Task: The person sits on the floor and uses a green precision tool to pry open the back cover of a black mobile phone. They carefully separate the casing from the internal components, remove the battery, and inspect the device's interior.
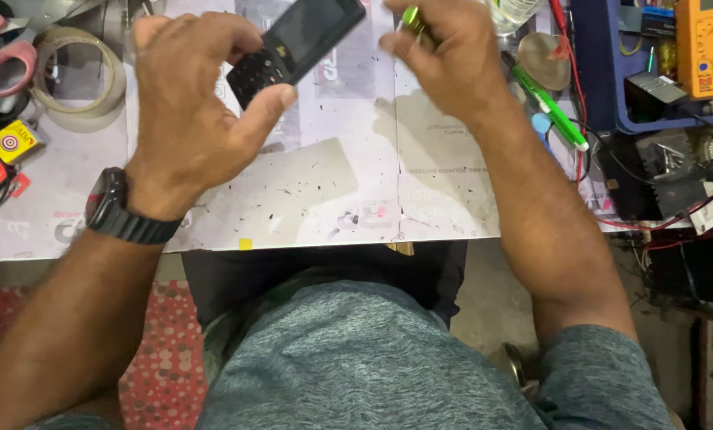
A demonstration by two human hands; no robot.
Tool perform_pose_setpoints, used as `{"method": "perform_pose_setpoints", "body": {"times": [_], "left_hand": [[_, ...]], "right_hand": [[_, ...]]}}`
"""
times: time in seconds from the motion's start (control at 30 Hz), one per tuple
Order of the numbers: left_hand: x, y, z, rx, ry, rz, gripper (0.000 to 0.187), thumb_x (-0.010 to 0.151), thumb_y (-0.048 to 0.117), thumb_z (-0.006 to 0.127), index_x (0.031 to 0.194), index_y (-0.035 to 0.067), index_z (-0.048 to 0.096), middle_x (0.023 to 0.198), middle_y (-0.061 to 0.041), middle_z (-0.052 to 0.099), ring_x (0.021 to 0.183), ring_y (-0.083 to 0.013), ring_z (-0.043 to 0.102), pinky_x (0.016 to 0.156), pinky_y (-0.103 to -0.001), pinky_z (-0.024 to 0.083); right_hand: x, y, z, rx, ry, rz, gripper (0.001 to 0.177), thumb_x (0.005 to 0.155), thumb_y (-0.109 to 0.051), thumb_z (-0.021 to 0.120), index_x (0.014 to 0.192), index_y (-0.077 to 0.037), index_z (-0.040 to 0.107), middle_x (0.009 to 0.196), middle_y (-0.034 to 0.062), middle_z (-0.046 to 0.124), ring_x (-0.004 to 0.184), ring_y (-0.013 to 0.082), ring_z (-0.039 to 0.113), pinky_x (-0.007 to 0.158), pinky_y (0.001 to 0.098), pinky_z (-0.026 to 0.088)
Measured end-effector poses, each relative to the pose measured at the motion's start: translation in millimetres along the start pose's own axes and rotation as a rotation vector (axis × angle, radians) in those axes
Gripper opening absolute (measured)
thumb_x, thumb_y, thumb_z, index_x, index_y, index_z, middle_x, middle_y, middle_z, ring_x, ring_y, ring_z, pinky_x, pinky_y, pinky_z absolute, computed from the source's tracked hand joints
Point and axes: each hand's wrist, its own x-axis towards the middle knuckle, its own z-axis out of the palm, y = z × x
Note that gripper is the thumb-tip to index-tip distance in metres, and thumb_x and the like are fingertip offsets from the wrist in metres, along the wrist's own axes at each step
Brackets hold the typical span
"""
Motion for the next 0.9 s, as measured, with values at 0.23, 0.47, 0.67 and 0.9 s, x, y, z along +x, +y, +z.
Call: {"method": "perform_pose_setpoints", "body": {"times": [0.23, 0.47, 0.67, 0.9], "left_hand": [[-23.7, 13.6, -21.3, -0.612, 0.112, -0.348, 0.035, 0.100, 0.020, 0.079, 0.123, 0.000, 0.061, 0.111, -0.003, 0.067, 0.098, -0.0109, 0.065, 0.090, -0.025, 0.051], [-62.6, 5.6, -48.1, -1.082, 0.207, -0.537, 0.035, 0.097, 0.016, 0.073, 0.124, -0.006, 0.064, 0.104, -0.008, 0.072, 0.090, -0.0116, 0.066, 0.086, -0.024, 0.053], [-96.5, -10.9, -61.3, -1.136, 0.321, -0.462, 0.035, 0.103, 0.020, 0.073, 0.127, -0.005, 0.063, 0.108, -0.010, 0.072, 0.095, -0.0159, 0.071, 0.093, -0.029, 0.058], [-114.5, -17.5, -72.5, -1.123, 0.387, -0.450, 0.037, 0.104, 0.022, 0.073, 0.126, -0.007, 0.063, 0.111, -0.013, 0.072, 0.093, -0.0183, 0.071, 0.090, -0.030, 0.058]], "right_hand": [[-4.9, -28.4, 38.5, -0.117, -0.345, -0.092, 0.012, 0.092, -0.009, 0.080, 0.102, -0.004, 0.075, 0.098, 0.0130, 0.073, 0.091, 0.0326, 0.070, 0.077, 0.0426, 0.057], [3.9, -33.8, 52.2, -0.260, -0.334, -0.065, 0.008, 0.092, -0.011, 0.079, 0.095, -0.004, 0.076, 0.093, 0.0143, 0.072, 0.084, 0.0355, 0.068, 0.072, 0.0467, 0.055], [18.7, -45.1, 61.9, -0.491, -0.505, -0.075, 0.011, 0.086, -0.012, 0.071, 0.089, -0.002, 0.073, 0.093, 0.0169, 0.072, 0.082, 0.0397, 0.068, 0.071, 0.0501, 0.055], [50.4, -74.0, 107.7, -0.428, -0.624, -0.035, 0.022, 0.089, -0.019, 0.068, 0.096, 0.002, 0.070, 0.096, 0.0220, 0.070, 0.079, 0.0413, 0.068, 0.069, 0.0522, 0.056]]}}
